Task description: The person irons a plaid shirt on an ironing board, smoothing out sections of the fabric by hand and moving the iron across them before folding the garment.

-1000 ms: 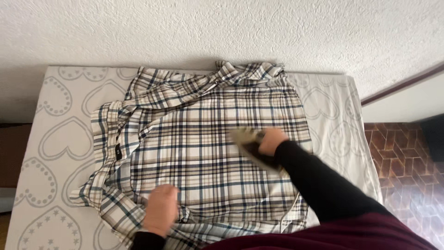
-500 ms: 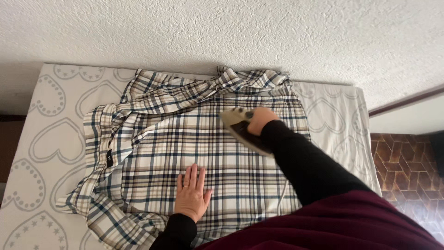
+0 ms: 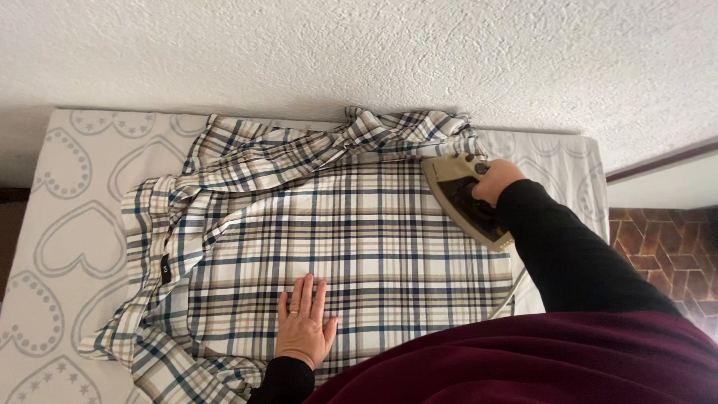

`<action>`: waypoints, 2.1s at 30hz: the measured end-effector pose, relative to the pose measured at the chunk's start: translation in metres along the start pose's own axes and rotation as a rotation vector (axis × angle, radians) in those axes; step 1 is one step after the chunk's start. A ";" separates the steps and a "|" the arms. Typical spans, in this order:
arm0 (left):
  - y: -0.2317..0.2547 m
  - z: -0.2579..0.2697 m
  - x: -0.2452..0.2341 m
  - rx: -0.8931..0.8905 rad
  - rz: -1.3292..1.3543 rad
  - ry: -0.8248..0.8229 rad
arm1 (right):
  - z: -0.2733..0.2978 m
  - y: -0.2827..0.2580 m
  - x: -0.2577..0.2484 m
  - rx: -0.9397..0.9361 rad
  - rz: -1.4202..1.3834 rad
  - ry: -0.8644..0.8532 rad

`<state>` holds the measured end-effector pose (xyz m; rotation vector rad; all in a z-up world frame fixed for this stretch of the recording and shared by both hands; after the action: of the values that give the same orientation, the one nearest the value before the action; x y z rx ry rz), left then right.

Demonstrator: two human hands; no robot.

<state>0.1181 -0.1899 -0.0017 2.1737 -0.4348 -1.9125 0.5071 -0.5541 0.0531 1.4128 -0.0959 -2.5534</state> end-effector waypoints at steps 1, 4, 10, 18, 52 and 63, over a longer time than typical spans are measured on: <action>-0.001 -0.001 0.000 0.004 0.003 -0.002 | 0.017 -0.007 -0.004 0.005 -0.001 -0.001; -0.001 -0.001 0.001 0.013 0.009 -0.022 | 0.067 -0.025 -0.003 0.016 -0.135 -0.030; -0.002 0.001 0.006 0.004 0.040 -0.070 | 0.172 -0.072 0.029 -0.010 -0.126 -0.135; -0.006 0.004 0.020 0.026 -0.039 0.044 | 0.290 -0.102 0.071 -0.117 -0.022 -0.311; -0.005 0.008 0.012 -0.016 -0.071 0.023 | 0.152 0.155 0.038 0.557 -0.400 -0.065; -0.016 0.008 0.027 -0.032 -0.030 -0.030 | 0.215 0.191 0.056 0.458 -1.548 0.708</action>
<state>0.1148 -0.1840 -0.0335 2.1464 -0.3769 -1.9557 0.3285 -0.7634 0.1531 3.4543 0.9211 -2.6341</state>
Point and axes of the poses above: each hand's wrist, its own z-axis away from the middle knuckle, its own x-axis out of the palm, y = z × x, the point moved 4 cm from there along -z, towards the middle knuckle, and after that the axes turned 10 degrees about z, right-handed, at the moved point
